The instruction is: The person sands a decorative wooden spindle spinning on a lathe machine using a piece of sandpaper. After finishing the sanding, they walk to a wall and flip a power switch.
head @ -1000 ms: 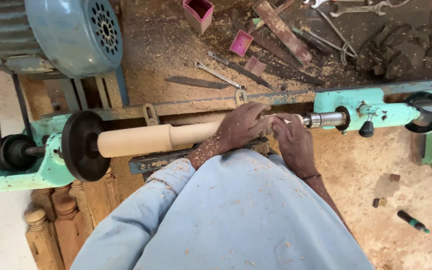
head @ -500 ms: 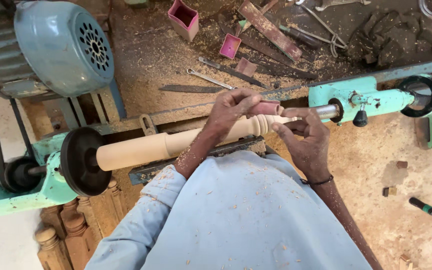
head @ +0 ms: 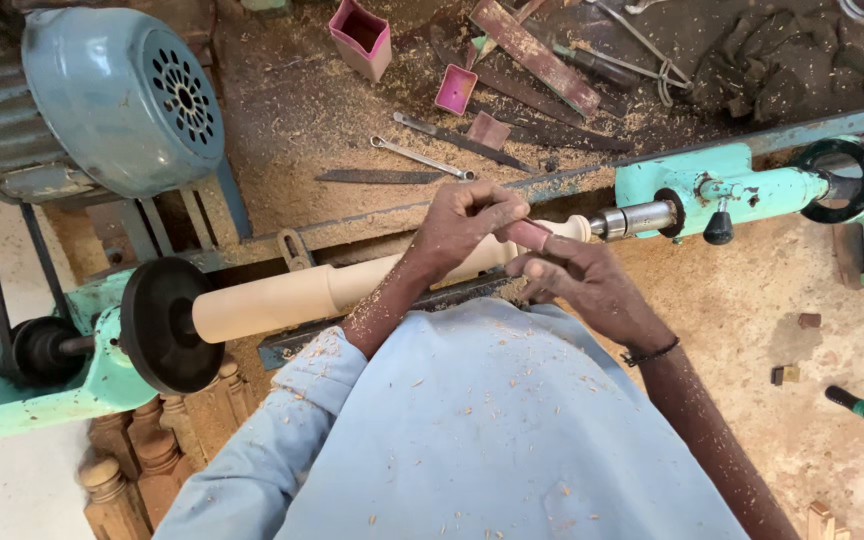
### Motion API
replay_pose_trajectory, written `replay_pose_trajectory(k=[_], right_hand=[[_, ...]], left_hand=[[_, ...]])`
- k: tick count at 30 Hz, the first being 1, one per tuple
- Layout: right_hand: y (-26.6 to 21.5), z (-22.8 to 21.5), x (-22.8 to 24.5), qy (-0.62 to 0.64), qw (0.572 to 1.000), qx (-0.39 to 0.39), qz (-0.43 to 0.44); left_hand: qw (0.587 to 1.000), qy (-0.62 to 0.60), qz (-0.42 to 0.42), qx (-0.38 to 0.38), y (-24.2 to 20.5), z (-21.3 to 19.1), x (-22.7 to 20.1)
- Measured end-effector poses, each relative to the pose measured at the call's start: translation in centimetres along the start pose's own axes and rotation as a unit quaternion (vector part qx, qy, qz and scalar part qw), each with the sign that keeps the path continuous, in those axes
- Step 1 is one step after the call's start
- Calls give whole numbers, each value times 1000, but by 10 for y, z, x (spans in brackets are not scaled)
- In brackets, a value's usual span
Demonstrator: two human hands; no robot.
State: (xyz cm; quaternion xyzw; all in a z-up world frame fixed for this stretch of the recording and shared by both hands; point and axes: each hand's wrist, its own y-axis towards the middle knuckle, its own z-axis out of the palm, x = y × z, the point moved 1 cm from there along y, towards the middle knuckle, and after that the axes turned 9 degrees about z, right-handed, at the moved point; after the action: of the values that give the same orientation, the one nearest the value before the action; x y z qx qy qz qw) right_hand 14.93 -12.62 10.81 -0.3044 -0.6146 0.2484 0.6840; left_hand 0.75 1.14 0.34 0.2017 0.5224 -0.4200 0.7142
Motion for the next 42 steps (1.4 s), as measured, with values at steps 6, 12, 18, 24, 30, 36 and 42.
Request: replay_pose_trajectory(k=[6, 12, 18, 24, 30, 36, 42], right_hand=[[5, 13, -5, 12, 1000, -22, -15], [10, 17, -10, -145, 987, -70, -18], [16, 5, -28, -20, 998, -64, 11], [20, -23, -57, -387, 870, -293, 94], [23, -14, -72, -498, 816, -287, 62], [28, -18, -73, -510, 809, -290, 30], [31, -19, -70, -523, 802, -284, 53]], left_hand=[[996, 92, 14, 14, 6, 13, -3], [993, 106, 28, 32, -1, 36, 5], [993, 76, 27, 87, 1, 34, 6], [973, 221, 70, -15, 2, 6, 13], [936, 351, 32, 0, -15, -22, 26], [933, 356, 56, -12, -16, -5, 32], [917, 376, 126, -34, -10, -4, 27]])
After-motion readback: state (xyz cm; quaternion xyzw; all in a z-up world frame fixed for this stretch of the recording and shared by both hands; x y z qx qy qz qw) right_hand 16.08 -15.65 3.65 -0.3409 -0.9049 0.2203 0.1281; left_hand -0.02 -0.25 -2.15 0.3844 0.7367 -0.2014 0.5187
